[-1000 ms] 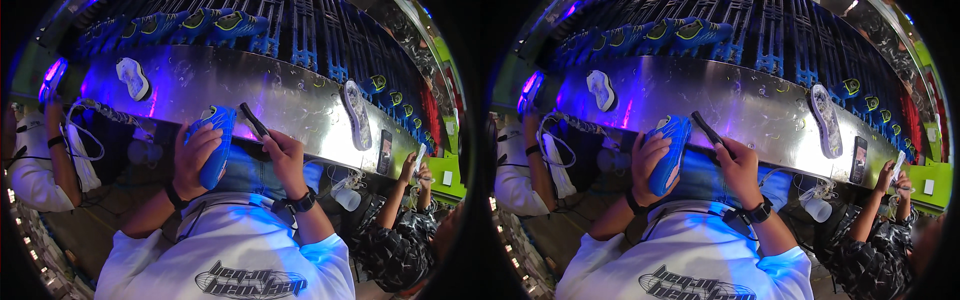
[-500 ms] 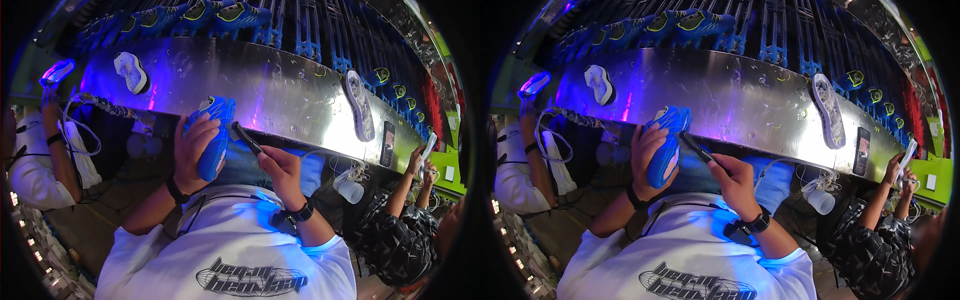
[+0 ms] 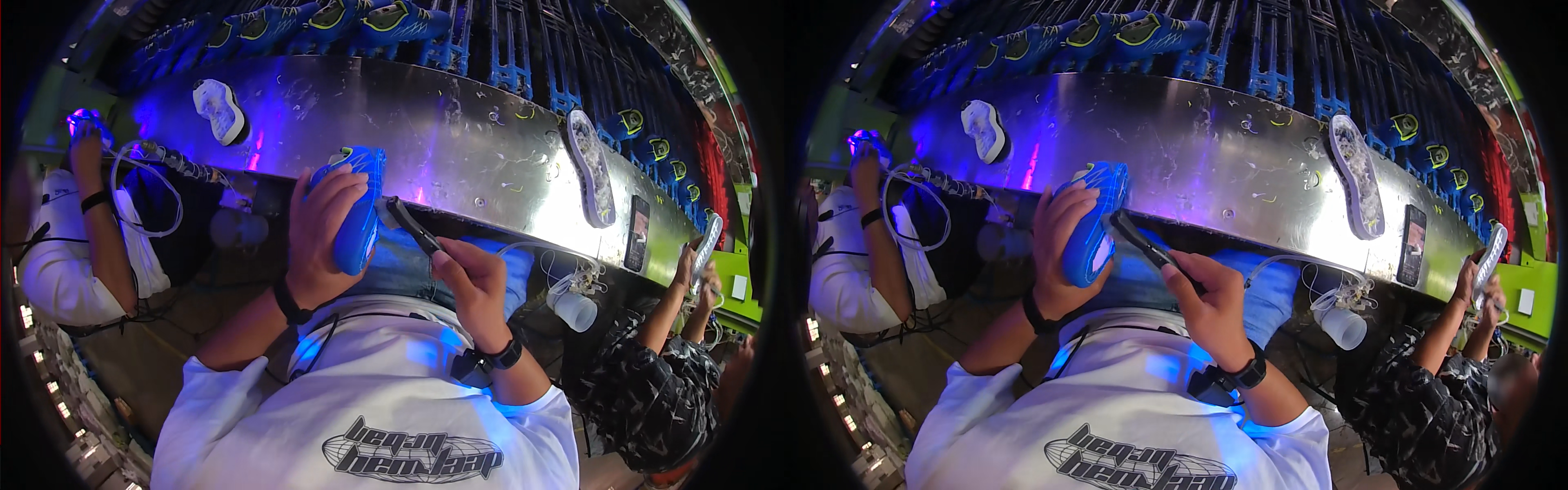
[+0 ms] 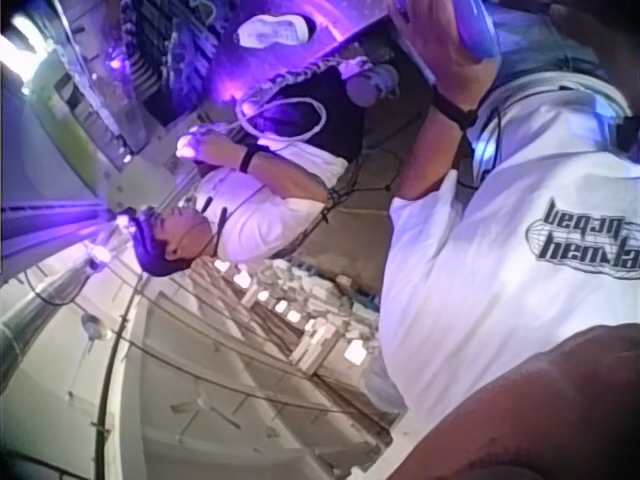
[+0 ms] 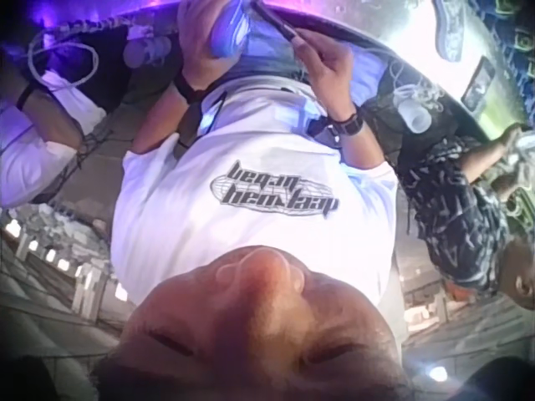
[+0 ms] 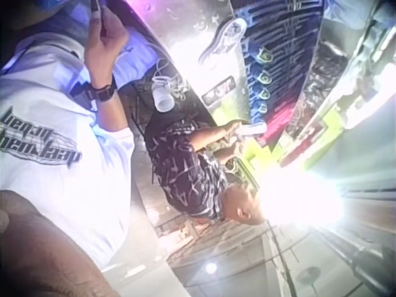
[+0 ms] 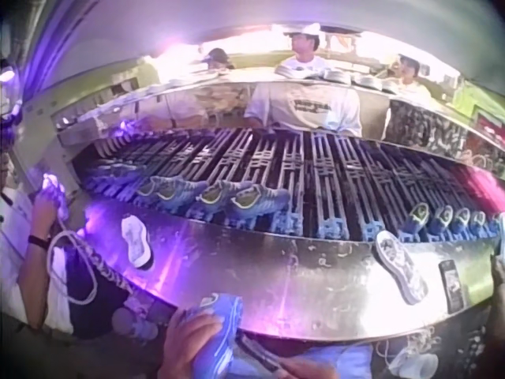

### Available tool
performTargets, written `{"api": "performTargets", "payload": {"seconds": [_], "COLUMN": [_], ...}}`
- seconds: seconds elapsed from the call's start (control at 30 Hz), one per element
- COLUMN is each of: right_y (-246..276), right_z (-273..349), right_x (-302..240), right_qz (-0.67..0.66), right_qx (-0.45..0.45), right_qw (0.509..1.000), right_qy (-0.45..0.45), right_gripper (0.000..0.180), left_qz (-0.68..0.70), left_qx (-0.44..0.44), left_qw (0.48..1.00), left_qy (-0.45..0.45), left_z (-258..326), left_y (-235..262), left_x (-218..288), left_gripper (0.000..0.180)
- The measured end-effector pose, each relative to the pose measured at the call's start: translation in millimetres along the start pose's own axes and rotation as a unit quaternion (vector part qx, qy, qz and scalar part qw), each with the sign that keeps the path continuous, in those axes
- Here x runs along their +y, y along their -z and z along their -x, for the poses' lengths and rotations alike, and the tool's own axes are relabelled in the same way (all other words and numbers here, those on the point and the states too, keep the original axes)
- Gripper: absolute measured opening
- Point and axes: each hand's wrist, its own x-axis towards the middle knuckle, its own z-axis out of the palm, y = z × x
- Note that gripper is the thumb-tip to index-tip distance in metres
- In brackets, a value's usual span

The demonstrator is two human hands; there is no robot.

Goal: The person uses a small knife to trim excess material from the edges of blue athletic shoes. They pick up shoes from a conveyor belt, scrape the sides and heel areas, and place the shoes back on the belt.

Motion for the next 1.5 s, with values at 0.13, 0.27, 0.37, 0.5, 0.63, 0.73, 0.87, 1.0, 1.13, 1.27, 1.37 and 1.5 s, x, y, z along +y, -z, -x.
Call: {"api": "performTargets", "payload": {"seconds": [0.13,0.27,0.37,0.5,0.63,0.73,0.87,1.0,1.13,1.27,1.37,1.5], "right_y": [6.3,9.7,14.5,17.1,30.4,38.9,45.4,43.6,26.9,11.6,5.3,-0.4], "right_z": [5.7,8.1,10.1,10.9,3.0,-13.1,-39.1,-64.4,-79.7,-87.3,-88.5,-86.8], "right_x": [-4.0,-6.3,-11.2,-25.8,-46.1,-60.5,-59.2,-48.0,-27.1,-11.9,-0.5,13.2], "right_qz": [0.004,0.004,0.048,0.104,0.186,0.24,0.268,0.224,0.149,0.092,0.078,0.082], "right_qx": [-0.009,0.008,0.017,0.068,0.091,0.075,0.055,0.005,0.011,0.012,0.024,0.025], "right_qw": [0.999,0.997,0.991,0.979,0.963,0.943,0.926,0.942,0.956,0.967,0.972,0.978], "right_qy": [0.036,0.081,0.122,0.165,0.17,0.218,0.261,0.248,0.253,0.236,0.218,0.19], "right_gripper": [0.019,0.018,0.019,0.02,0.022,0.022,0.022,0.022,0.021,0.025,0.022,0.021], "left_qz": [-0.009,-0.023,-0.039,-0.041,-0.062,-0.057,-0.027,-0.011,0.018,0.038,0.058,0.07], "left_qx": [0.002,-0.001,0.001,-0.025,-0.059,-0.082,-0.118,-0.122,-0.125,-0.152,-0.21,-0.233], "left_qw": [1.0,0.999,0.998,0.996,0.994,0.993,0.99,0.99,0.989,0.984,0.969,0.96], "left_qy": [0.014,0.032,0.051,0.07,0.072,0.065,0.068,0.068,0.07,0.08,0.121,0.138], "left_z": [-11.3,-22.5,-33.8,-53.0,-67.9,-77.6,-93.8,-104.2,-111.9,-122.6,-136.4,-142.8], "left_y": [-2.0,-5.8,-8.2,-8.0,-6.1,-1.3,6.0,12.3,16.5,23.2,32.3,35.4], "left_x": [10.8,20.0,28.1,37.0,42.1,36.4,22.7,8.5,-6.7,-18.5,-18.4,-30.4], "left_gripper": [0.082,0.086,0.087,0.086,0.086,0.084,0.081,0.075,0.069,0.066,0.067,0.071]}}
